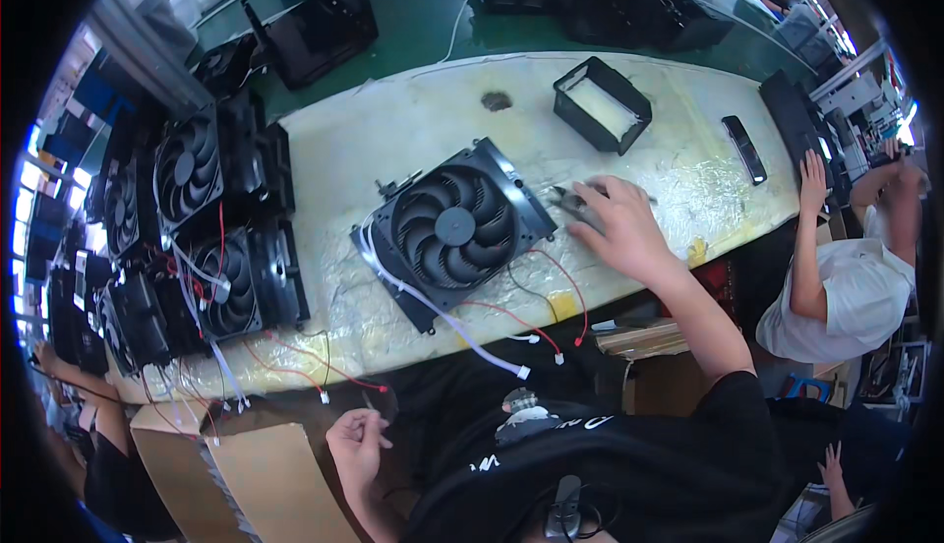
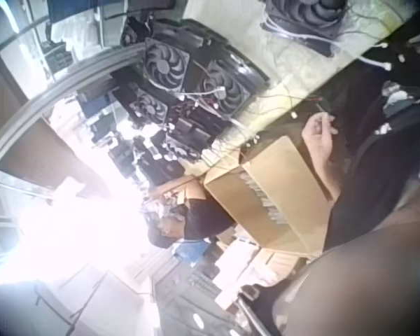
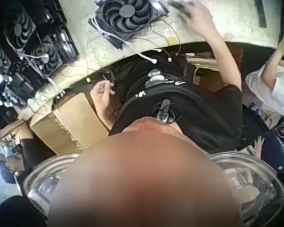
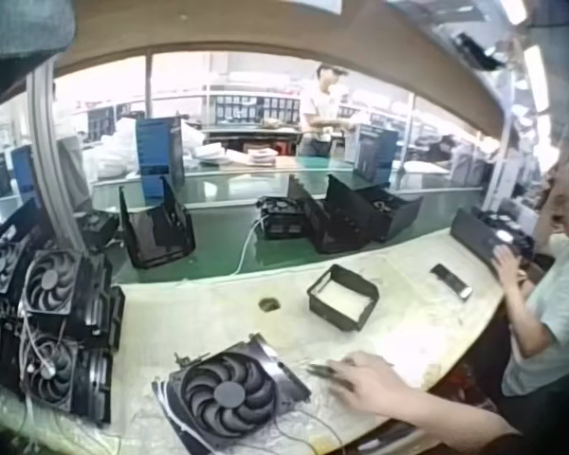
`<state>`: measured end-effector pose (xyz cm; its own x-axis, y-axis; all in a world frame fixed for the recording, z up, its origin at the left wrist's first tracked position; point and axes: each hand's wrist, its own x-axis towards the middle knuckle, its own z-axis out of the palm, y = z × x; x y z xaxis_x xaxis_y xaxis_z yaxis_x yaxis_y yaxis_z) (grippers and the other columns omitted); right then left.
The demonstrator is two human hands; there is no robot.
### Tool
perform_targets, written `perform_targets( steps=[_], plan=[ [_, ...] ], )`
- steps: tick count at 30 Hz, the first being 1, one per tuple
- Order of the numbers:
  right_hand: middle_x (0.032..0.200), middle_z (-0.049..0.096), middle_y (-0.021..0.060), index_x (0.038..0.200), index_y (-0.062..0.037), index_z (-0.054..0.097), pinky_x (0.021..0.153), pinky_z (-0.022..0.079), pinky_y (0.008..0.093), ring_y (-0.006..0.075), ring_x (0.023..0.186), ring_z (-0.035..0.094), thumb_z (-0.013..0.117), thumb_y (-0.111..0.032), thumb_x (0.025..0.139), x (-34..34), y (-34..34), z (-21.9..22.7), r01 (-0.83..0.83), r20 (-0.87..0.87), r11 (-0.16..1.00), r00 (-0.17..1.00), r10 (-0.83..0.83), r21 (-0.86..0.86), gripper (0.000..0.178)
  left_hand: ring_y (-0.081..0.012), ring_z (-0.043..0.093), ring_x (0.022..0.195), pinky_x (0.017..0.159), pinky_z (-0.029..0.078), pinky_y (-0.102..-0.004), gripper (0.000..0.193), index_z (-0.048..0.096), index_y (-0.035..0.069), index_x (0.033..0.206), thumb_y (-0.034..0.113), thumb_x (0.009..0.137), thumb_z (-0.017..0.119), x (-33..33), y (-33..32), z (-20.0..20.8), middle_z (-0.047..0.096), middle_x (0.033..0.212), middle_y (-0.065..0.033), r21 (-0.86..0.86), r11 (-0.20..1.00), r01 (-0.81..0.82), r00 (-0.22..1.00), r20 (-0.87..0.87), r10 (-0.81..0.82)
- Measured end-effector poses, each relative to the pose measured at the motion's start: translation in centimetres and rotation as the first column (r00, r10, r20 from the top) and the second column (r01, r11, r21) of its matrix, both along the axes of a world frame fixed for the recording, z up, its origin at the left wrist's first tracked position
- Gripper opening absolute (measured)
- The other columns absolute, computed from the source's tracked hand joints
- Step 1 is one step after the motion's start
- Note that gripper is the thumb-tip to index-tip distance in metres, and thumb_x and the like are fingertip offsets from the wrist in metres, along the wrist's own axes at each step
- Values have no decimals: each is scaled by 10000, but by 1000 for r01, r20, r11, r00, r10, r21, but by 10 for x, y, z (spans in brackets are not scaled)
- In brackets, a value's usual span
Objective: Assembling cooling fan units into housings using cable ties and pliers.
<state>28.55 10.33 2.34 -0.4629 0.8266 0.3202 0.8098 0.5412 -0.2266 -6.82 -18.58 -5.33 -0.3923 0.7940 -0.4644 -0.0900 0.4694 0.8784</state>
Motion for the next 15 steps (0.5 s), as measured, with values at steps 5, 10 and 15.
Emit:
perform_targets(
  steps=[5,10,15],
  plan=[
    [726,642,55,923,-6,692,712,485,262,141,707,609,687,-97,858,11,96,47,134,-459,964,888,-15,228,111,-147,630,594,530,504,-263,147,601,-63,953,81,927,605,-45,-17,-121,670,780,-128,-231,926,-298,930,-288,227],
    [1216,620,217,1288,19,552,996,450,385,326,1166,581,695,-534,759,28,332,36,362,-207,926,919,-335,107,778,-272,673,833,721,542,-405,241,620,-75,996,138,883,623,-89,-33,-295,684,864,-138,265,852,-452,590,-628,508],
    [795,627,70,1040,59,652,600,570,283,146,608,612,736,-253,825,52,419,10,320,-476,909,776,-413,-267,387,-397,652,932,789,513,-434,281,672,-14,1003,196,822,627,-60,4,-167,682,943,-230,-389,921,-14,598,-741,-304]
  ],
)
